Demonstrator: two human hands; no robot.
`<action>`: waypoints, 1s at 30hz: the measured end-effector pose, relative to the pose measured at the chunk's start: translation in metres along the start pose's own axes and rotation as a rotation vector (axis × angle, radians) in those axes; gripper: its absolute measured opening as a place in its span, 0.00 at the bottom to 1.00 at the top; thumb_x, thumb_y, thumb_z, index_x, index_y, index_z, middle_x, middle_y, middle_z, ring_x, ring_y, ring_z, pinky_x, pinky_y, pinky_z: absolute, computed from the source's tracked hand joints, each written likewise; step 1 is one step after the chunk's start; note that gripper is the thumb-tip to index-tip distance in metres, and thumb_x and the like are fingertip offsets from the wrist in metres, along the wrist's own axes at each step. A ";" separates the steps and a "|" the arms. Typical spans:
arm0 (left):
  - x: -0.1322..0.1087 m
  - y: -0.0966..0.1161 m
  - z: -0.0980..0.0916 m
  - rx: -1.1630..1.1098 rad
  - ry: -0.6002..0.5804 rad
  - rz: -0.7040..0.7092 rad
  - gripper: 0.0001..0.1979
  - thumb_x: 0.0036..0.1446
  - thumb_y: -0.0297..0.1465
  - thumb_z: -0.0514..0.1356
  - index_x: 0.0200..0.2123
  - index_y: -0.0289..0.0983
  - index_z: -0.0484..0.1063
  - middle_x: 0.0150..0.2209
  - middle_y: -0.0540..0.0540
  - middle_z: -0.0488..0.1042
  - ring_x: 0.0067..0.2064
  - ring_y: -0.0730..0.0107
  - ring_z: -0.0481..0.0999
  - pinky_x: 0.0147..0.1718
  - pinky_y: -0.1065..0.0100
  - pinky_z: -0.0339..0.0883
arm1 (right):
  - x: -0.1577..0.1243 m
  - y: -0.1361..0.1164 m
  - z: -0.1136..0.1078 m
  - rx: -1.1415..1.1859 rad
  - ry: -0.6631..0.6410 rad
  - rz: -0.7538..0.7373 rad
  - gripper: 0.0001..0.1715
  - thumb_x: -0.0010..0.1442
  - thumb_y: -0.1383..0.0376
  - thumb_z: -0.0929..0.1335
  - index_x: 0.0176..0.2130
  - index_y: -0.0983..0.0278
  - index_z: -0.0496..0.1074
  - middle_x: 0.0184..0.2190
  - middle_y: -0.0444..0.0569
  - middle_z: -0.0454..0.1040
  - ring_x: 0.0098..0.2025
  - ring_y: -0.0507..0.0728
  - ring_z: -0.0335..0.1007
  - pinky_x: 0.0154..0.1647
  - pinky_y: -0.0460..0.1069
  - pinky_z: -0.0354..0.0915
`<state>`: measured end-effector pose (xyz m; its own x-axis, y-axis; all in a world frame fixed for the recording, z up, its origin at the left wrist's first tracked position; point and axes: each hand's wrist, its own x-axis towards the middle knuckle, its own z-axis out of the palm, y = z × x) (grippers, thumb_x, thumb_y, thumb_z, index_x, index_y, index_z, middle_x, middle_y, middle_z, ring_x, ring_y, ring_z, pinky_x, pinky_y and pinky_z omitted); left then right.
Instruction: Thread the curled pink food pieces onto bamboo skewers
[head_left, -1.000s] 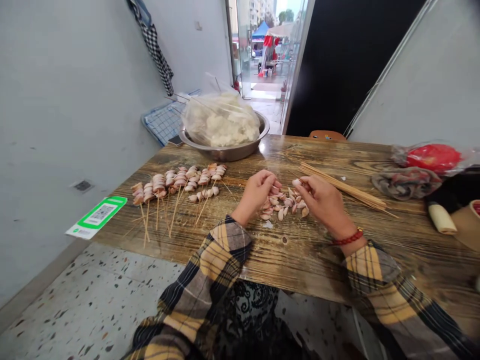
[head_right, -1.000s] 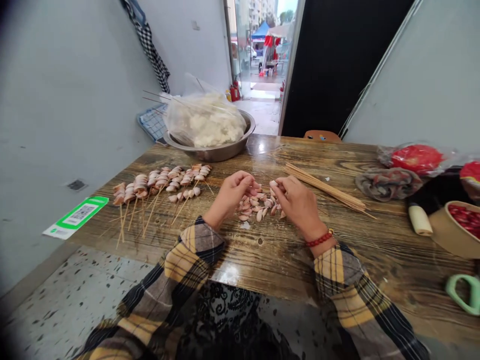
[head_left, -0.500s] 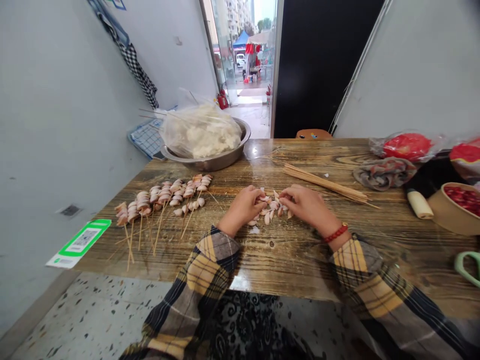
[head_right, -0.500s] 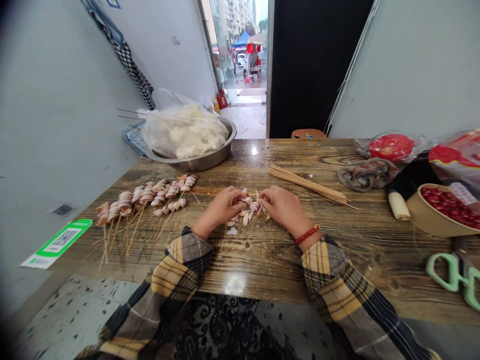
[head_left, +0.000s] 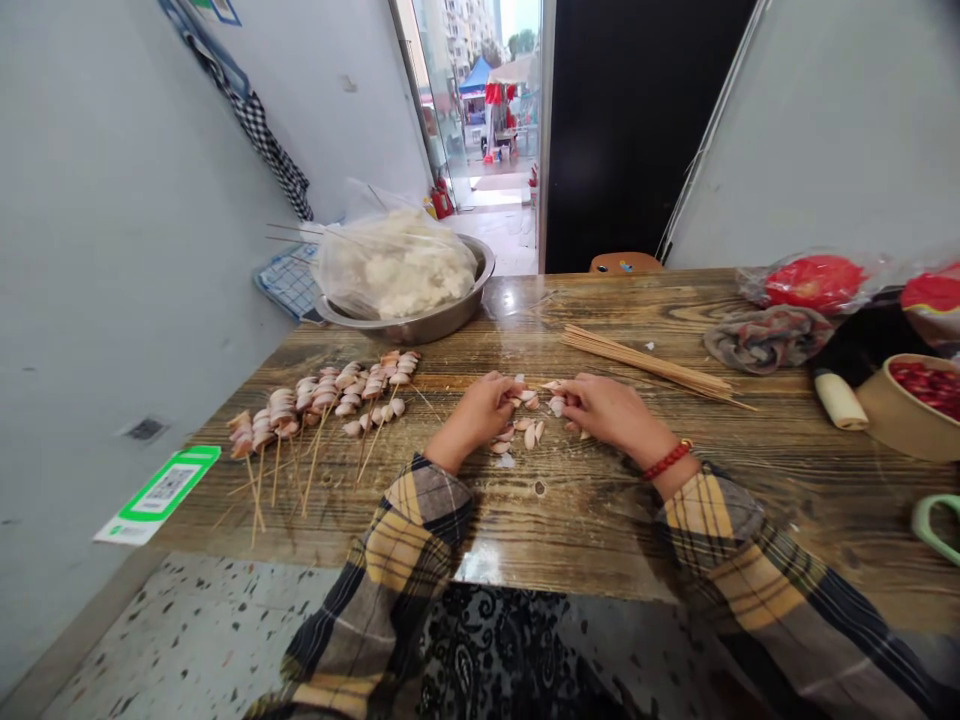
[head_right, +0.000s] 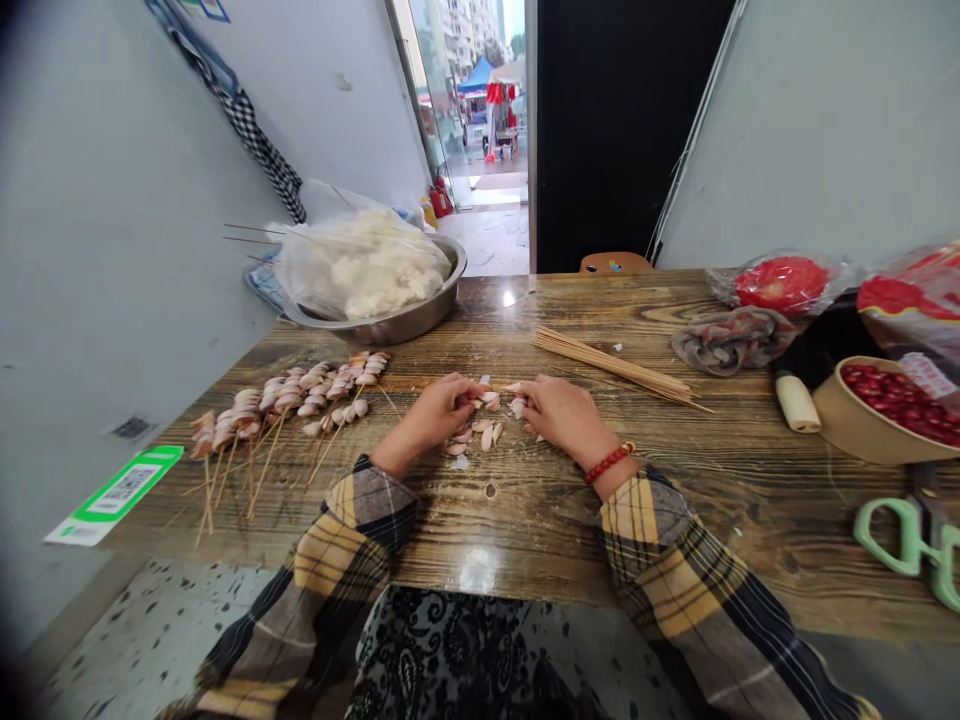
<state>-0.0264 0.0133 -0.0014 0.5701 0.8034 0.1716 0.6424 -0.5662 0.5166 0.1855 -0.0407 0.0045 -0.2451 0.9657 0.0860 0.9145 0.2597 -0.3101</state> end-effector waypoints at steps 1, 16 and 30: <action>0.000 0.000 0.000 -0.002 0.004 -0.005 0.11 0.52 0.21 0.55 0.36 0.34 0.75 0.33 0.46 0.70 0.37 0.67 0.69 0.39 0.66 0.62 | 0.000 0.000 0.000 0.000 -0.003 0.000 0.10 0.64 0.61 0.64 0.39 0.59 0.74 0.33 0.46 0.73 0.34 0.53 0.68 0.28 0.47 0.50; -0.001 -0.002 0.008 0.039 -0.010 0.051 0.06 0.58 0.28 0.54 0.31 0.36 0.69 0.33 0.45 0.69 0.38 0.66 0.68 0.40 0.65 0.62 | 0.005 0.001 0.006 0.071 0.031 -0.075 0.08 0.63 0.65 0.64 0.34 0.61 0.73 0.34 0.46 0.73 0.36 0.53 0.67 0.33 0.46 0.54; -0.005 0.014 -0.008 -1.018 -0.032 -0.270 0.14 0.52 0.39 0.63 0.34 0.33 0.71 0.28 0.49 0.72 0.23 0.80 0.66 0.19 0.78 0.58 | -0.003 -0.007 -0.002 0.120 0.356 -0.013 0.20 0.68 0.60 0.58 0.54 0.58 0.71 0.44 0.51 0.75 0.45 0.58 0.70 0.42 0.49 0.63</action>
<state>-0.0246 0.0032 0.0119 0.4950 0.8662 -0.0684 0.0249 0.0646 0.9976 0.1808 -0.0455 0.0080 -0.1099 0.9062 0.4084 0.8626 0.2911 -0.4138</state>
